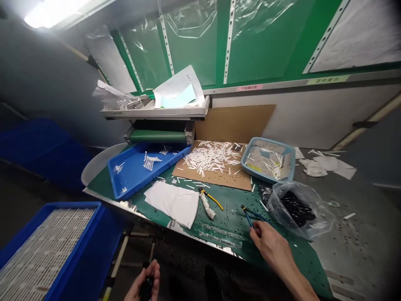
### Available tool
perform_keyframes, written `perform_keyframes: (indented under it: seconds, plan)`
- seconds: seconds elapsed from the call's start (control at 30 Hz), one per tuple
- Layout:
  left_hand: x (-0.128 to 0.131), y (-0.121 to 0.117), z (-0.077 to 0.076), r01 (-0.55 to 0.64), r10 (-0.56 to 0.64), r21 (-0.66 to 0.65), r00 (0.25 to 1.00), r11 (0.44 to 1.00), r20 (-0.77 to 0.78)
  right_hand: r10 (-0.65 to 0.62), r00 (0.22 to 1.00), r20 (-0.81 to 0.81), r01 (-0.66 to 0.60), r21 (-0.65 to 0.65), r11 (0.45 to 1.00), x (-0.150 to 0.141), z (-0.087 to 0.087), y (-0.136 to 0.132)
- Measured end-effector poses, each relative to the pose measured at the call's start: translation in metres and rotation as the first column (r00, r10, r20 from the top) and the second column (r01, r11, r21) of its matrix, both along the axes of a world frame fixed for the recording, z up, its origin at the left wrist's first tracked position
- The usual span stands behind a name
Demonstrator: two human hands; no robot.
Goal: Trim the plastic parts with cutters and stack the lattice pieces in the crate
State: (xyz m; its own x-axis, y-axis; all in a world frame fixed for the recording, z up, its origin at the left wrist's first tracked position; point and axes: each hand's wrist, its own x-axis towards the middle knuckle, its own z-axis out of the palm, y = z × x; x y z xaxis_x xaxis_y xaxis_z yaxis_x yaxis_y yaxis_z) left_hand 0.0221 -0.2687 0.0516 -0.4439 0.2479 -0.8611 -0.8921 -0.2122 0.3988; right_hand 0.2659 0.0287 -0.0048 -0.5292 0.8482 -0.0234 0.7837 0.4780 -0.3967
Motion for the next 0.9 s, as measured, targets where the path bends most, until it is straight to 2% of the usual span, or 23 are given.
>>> perform_keyframes:
  seconds: [0.1, 0.2, 0.33, 0.47, 0.6, 0.67, 0.77, 0.9]
  plan:
    - [-0.029, 0.035, -0.003, 0.089, -0.090, 0.028, 0.996, 0.996, 0.021, 0.031, 1.000, 0.003, -0.031, 0.054, 0.998, -0.049, 0.026, 0.013]
    - [-0.063, 0.065, -0.004, 0.190, -0.191, 0.057, 0.981, 0.980, 0.012, 0.059, 0.994, 0.091, -0.066, 0.076, 0.995, -0.122, 0.043, 0.037]
    - [-0.115, 0.097, 0.000, 0.335, -0.335, 0.100, 0.942, 0.937, -0.020, 0.067, 0.989, 0.132, -0.076, 0.065, 0.995, -0.209, 0.044, 0.073]
    - [-0.169, 0.122, 0.009, 0.431, -0.429, 0.114, 0.902, 0.895, -0.048, 0.036, 0.987, 0.159, -0.044, 0.048, 0.998, -0.260, 0.041, 0.086]
    - [-0.205, 0.139, 0.008, 0.456, -0.453, 0.139, 0.890, 0.879, -0.058, -0.050, 0.987, 0.152, 0.039, 0.076, 0.996, -0.269, 0.044, 0.063]
    - [-0.215, 0.142, 0.002, 0.454, -0.454, 0.160, 0.890, 0.876, -0.043, -0.088, 0.985, 0.149, 0.075, 0.088, 0.993, -0.257, 0.043, 0.039]
    - [-0.222, 0.143, -0.009, 0.452, -0.459, 0.194, 0.888, 0.871, -0.005, -0.120, 0.973, 0.198, 0.115, 0.040, 0.993, -0.229, 0.037, 0.004]
    - [-0.222, 0.147, -0.018, 0.472, -0.487, 0.190, 0.873, 0.861, 0.037, -0.125, 0.954, 0.271, 0.153, -0.082, 0.985, -0.204, 0.028, -0.015]
